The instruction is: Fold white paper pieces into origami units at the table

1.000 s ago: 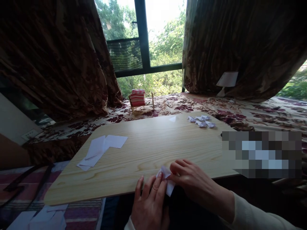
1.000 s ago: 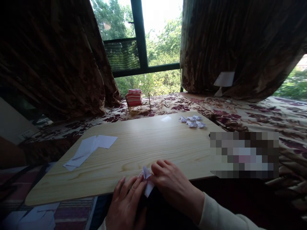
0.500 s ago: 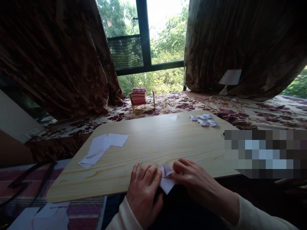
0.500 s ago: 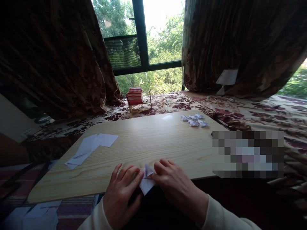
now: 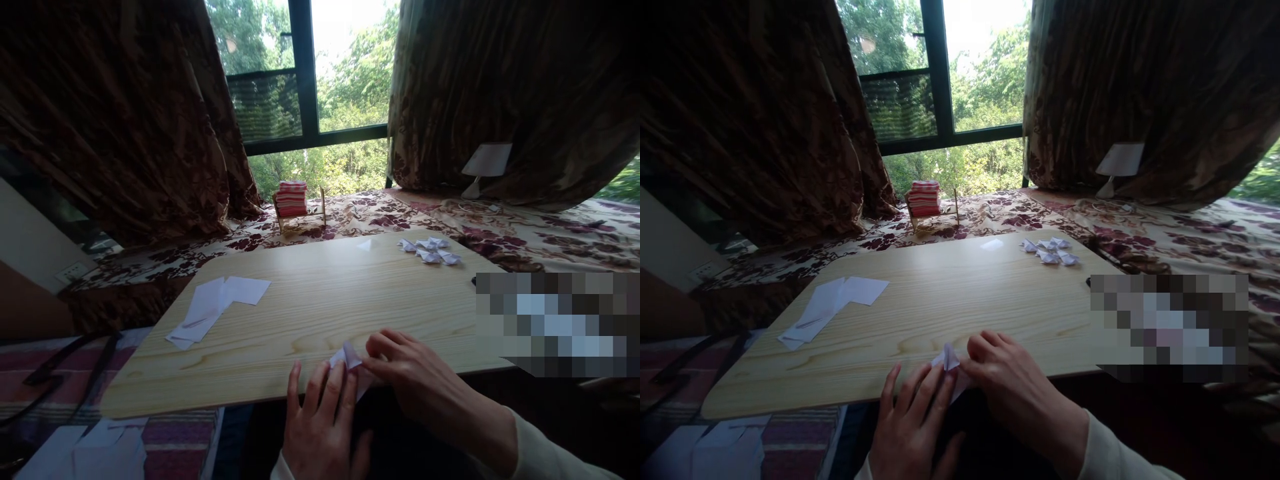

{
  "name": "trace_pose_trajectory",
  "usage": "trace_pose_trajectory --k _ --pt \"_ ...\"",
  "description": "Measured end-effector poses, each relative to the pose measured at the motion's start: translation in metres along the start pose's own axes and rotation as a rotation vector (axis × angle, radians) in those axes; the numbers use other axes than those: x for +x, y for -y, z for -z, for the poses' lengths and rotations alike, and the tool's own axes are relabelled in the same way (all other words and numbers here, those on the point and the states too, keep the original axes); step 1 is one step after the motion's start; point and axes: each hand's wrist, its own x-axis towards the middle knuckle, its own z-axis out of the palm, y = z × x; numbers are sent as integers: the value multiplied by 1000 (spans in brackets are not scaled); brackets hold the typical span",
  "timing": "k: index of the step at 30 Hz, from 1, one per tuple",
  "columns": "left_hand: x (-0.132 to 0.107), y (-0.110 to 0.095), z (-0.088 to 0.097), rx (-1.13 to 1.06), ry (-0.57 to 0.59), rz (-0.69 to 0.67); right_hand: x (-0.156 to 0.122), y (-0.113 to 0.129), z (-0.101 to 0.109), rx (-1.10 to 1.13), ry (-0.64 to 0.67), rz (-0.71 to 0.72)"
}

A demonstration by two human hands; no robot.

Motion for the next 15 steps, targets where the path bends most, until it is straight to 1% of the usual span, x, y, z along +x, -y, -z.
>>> trace_pose_trajectory --k 3,5,9,13,15 --pt "0 -2 -1 1 -25 0 -3 4 3 -29 -110 43" --pt "1 -2 0 14 -17 -14 -4 7 4 -42 -140 62" --pt "1 -2 0 55 -11 -49 4 10 1 -52 -95 30" --pt "-2 -2 -5 45 -61 -21 13 10 -2 -57 -56 48" --pt "-3 -1 -8 41 -66 -18 15 11 -2 -64 -42 55"
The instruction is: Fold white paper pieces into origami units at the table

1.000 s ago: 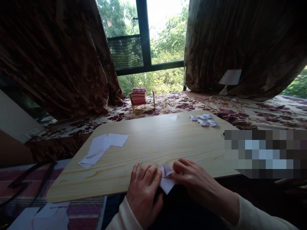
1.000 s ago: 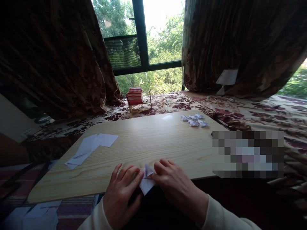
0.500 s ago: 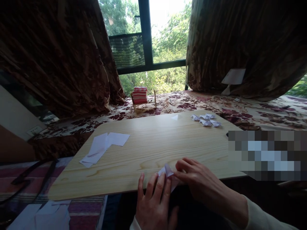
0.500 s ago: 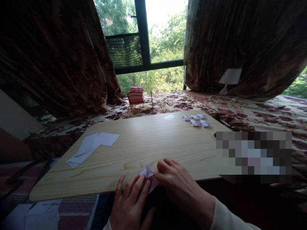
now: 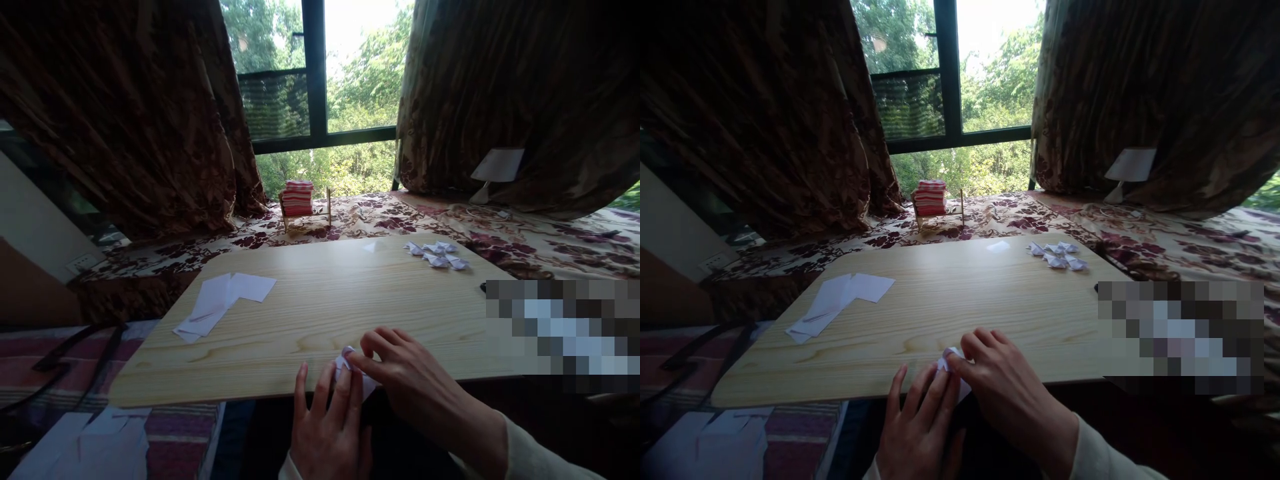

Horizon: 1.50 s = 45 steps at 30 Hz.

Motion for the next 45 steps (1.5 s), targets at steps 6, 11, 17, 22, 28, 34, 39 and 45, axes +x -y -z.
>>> trace_pose_trajectory --k 6,11,17,22,28,34,39,45 --pt "-2 0 -4 3 -32 -1 3 1 -2 -35 -1 22" --pt "-4 -3 -5 -33 -53 76 5 5 -4 -45 11 -2" --pt "-4 -4 -3 -52 -64 74 4 8 -2 40 33 -38" --pt "0 -4 -2 -44 -62 68 5 9 -2 86 64 -60" --pt "7 -5 -1 -6 -128 35 1 6 2 88 101 -33" --pt "6 -5 -4 -18 -159 45 -13 -2 -2 46 19 48" --pt "9 -2 3 -1 -93 3 -12 0 -5 71 -5 47" --pt "8 -4 0 -27 -97 30 -11 1 -6 49 -6 47"
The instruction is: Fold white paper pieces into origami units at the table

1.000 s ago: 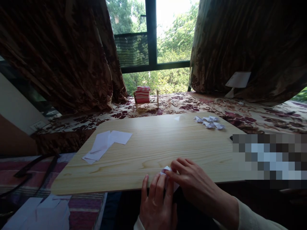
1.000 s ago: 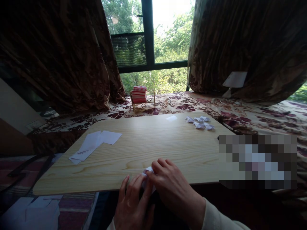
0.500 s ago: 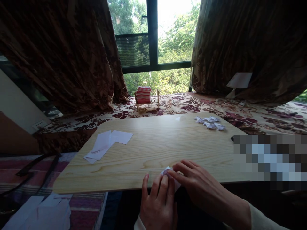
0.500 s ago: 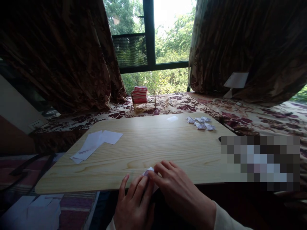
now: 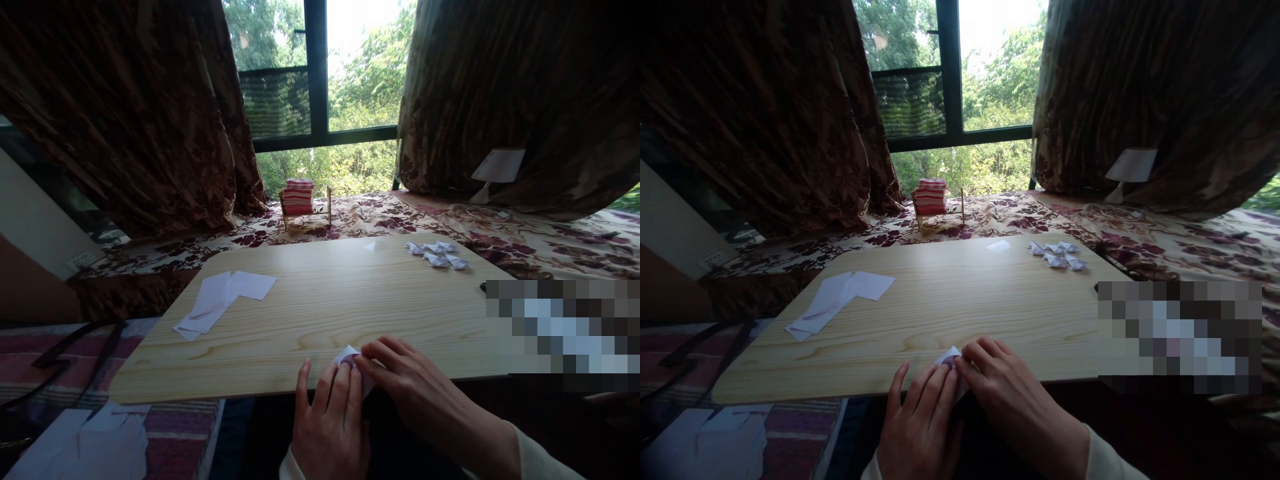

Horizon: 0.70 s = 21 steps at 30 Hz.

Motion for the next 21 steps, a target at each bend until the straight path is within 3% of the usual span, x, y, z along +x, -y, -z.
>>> trace_pose_trajectory --k 6,14,21 --pt "-5 -5 -10 -72 -103 99 0 1 -1 0 -15 2" --pt "-2 -4 -9 26 -55 85 -2 0 -2 -25 -15 -23" --pt "1 -2 -4 29 -14 74 -1 5 -2 -190 -5 -72"
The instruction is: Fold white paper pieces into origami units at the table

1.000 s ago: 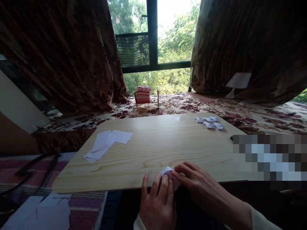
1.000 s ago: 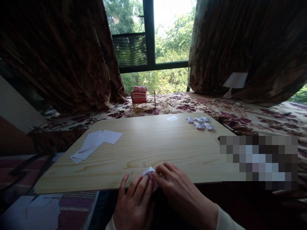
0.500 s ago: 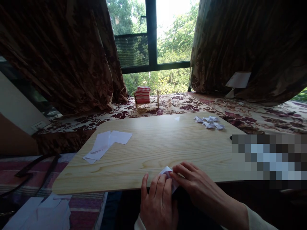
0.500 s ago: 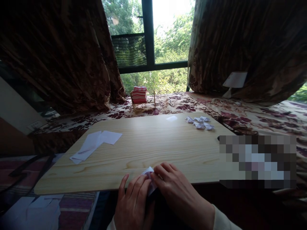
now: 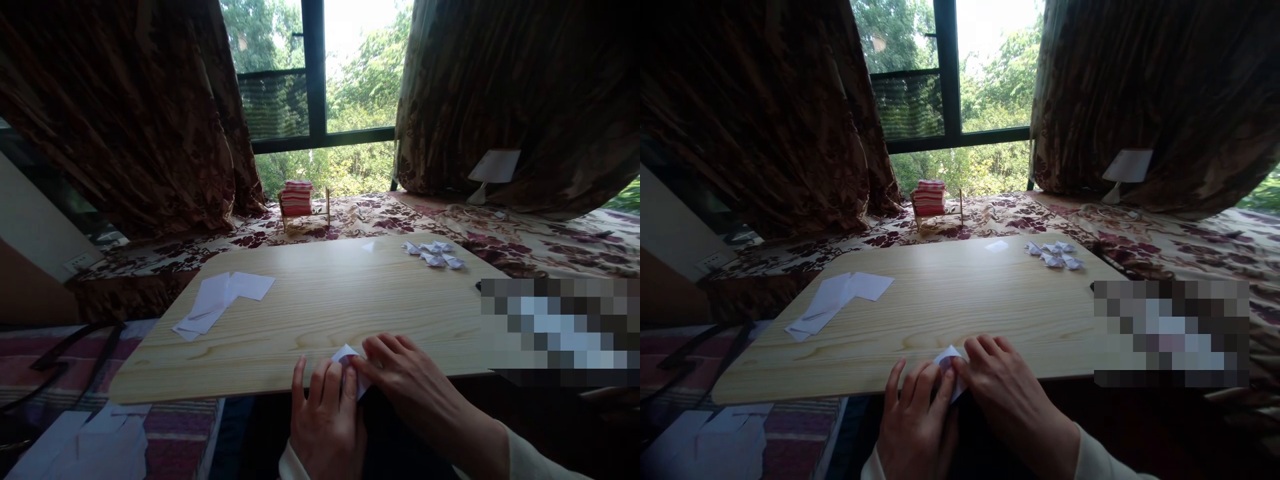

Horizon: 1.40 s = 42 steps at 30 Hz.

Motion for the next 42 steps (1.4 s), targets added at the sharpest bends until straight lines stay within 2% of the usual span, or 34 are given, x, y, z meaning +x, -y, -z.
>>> trace_pose_trajectory --k 5,9,14,19,24,27,32,36,42 --pt "2 -1 6 18 71 -22 10 4 2 -21 56 -15" --pt "6 -2 11 51 126 -31 14 0 7 71 120 20" --pt "7 -2 14 55 158 -46 14 -3 13 115 190 -58" --pt "5 -2 11 35 121 -39 17 -2 14 180 197 -61" --pt "1 -3 1 21 -7 13 14 -12 23 296 210 -35" --pt "-1 -3 -3 30 -27 18 7 -20 24 390 151 -31" --pt "1 -7 2 13 57 27 4 -20 9 409 -143 -121" --pt "1 -8 8 23 119 17 11 -9 -2 305 -106 -137" --pt "-3 -6 10 9 95 -12 11 -2 -5 240 -70 -104"
